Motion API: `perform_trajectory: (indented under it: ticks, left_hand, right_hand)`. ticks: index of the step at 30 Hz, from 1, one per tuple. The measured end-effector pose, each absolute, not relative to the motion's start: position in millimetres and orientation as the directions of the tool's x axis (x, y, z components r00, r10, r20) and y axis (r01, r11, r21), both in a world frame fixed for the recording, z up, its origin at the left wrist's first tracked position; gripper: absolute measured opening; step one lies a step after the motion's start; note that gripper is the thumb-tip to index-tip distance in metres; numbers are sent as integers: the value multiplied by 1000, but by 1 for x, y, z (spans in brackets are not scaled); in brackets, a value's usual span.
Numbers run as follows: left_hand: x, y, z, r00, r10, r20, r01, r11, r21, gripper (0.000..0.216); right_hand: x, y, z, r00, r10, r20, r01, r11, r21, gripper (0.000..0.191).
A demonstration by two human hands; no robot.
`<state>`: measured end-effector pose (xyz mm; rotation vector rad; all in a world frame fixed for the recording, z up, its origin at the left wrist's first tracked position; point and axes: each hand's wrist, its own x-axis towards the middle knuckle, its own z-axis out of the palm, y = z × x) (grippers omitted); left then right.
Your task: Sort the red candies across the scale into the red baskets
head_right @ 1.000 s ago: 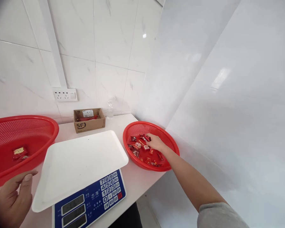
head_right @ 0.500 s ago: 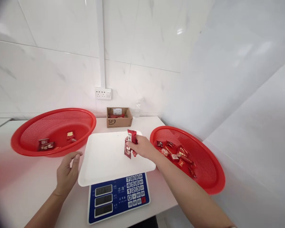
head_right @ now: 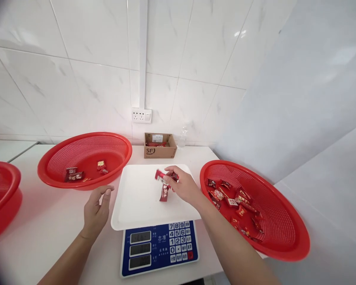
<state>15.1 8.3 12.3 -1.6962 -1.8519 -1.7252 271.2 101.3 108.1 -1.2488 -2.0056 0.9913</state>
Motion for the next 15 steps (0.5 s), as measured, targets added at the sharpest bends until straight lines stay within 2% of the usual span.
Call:
perform_trajectory:
  ticks: [7,12,15]
  left_hand:
    - [16,7,15,-392,633,668,718,-244,652,19]
    - [17,7,15,-380,627,680,724,-255,640,18]
    - [16,7,15,-374,626,685,730,-258,634,18]
  right_hand:
    - [278,97,112,-300,940,165,459,294,-838,37]
    - [273,83,109,-358,930,78,209,162,-964,37]
    - [266,79,101,-404,914,24,79,61,-995,40]
